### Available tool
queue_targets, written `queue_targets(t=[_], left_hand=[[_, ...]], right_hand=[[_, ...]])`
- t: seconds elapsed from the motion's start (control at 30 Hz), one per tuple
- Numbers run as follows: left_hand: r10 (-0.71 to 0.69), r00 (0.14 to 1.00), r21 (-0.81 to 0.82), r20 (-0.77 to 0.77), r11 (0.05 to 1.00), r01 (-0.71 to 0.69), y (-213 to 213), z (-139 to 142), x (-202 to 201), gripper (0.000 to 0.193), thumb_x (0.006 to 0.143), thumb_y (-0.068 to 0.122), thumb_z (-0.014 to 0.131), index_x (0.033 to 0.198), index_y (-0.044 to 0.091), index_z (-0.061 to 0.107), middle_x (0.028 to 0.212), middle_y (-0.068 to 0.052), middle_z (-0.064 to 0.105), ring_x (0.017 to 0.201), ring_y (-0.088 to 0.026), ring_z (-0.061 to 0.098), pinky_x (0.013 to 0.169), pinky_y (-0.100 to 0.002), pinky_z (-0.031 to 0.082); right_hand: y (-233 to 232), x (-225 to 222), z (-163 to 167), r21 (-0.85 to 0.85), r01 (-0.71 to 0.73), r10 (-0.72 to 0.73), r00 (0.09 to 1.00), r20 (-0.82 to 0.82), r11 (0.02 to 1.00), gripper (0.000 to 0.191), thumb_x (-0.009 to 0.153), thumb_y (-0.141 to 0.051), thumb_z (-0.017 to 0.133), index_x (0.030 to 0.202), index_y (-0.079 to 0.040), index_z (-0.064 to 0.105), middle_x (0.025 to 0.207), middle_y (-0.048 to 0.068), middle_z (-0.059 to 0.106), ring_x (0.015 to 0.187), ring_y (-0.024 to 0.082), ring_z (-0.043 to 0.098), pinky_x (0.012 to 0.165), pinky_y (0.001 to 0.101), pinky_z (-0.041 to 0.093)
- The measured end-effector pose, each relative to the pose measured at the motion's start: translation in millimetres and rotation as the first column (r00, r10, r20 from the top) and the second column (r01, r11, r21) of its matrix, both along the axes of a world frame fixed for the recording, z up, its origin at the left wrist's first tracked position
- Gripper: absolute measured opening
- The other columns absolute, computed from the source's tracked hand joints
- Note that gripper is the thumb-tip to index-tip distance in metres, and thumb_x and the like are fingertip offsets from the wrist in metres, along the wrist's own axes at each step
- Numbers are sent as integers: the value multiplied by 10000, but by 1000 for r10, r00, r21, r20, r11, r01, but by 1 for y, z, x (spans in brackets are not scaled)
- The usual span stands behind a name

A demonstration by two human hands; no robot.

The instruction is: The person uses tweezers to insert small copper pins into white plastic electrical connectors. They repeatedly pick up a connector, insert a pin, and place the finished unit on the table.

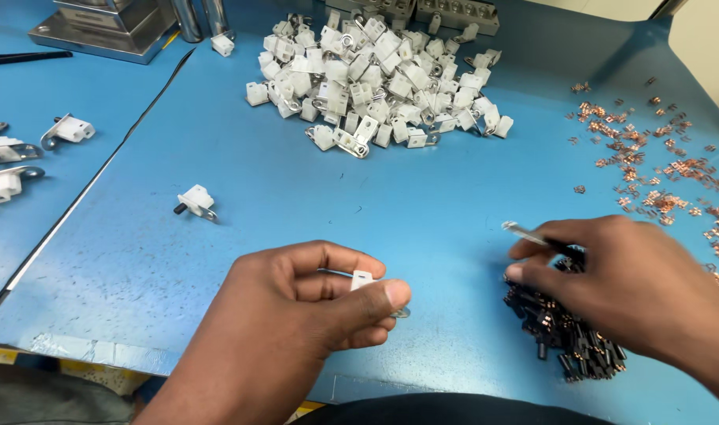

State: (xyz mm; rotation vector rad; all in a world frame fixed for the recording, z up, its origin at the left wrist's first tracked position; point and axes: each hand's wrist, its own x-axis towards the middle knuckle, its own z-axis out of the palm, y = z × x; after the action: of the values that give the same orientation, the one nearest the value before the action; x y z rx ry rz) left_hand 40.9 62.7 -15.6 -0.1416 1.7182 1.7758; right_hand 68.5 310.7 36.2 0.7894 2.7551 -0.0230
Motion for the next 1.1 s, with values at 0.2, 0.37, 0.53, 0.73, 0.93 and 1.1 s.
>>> queue_targets(t=[0.2, 0.37, 0.53, 0.73, 0.93, 1.1], left_hand=[[-29, 987, 82, -157, 996, 42, 9, 8, 6, 367, 800, 282, 892, 945, -37, 785, 780, -93, 786, 769, -148, 770, 732, -295, 660], [32, 995, 97, -98, 995, -22, 11, 9, 10, 332, 791, 258, 901, 943, -12, 780, 780, -116, 793, 770, -163, 779, 729, -308, 661], [94, 985, 95, -142, 992, -81, 0, 5, 12, 336, 804, 253, 888, 983, -10, 778, 806, -95, 794, 799, -159, 716, 740, -303, 640], [3, 983, 86, -185, 996, 13, 8, -4, 6, 355, 791, 227, 894, 1046, 9, 779, 855, -96, 814, 812, -150, 724, 747, -301, 634], [-5, 972, 145, -233, 989, 40, 12, 9, 1, 326, 789, 218, 889, 1010, -12, 823, 835, -78, 817, 798, -126, 766, 742, -275, 632], [-25, 963, -43, -270, 999, 14, 26, 39, 5, 262, 773, 238, 900, 899, 20, 825, 745, -44, 763, 711, -112, 645, 653, -285, 570]], right_hand=[[-8, -14, 0, 36, -110, 108, 993, 55, 993, 279, 883, -437, 760, 1109, -299, 846, 838, 34, 766, 739, 202, 718, 721, 363, 574], [-18, -22, -3, -191, -84, 54, 986, -158, 978, 315, 886, -403, 789, 1153, -242, 835, 764, 138, 753, 654, 222, 620, 655, 391, 530], [1, -18, -12, -169, -160, 105, 949, -299, 973, 337, 814, -368, 848, 1080, -161, 867, 808, 103, 722, 711, 191, 628, 669, 355, 524], [4, -18, -32, -91, -530, 427, 763, -485, 843, 373, 809, -441, 810, 1117, -232, 836, 952, 27, 818, 773, 161, 692, 681, 340, 541], [-4, -17, -15, -442, -105, -25, 960, -278, 891, 258, 891, -292, 801, 1096, -136, 812, 854, 100, 764, 600, 167, 480, 572, 339, 431], [-12, -3, -4, -754, -244, -283, 822, -494, 609, 245, 844, -218, 816, 1037, -67, 819, 706, 57, 692, 547, 91, 414, 440, 291, 319]])
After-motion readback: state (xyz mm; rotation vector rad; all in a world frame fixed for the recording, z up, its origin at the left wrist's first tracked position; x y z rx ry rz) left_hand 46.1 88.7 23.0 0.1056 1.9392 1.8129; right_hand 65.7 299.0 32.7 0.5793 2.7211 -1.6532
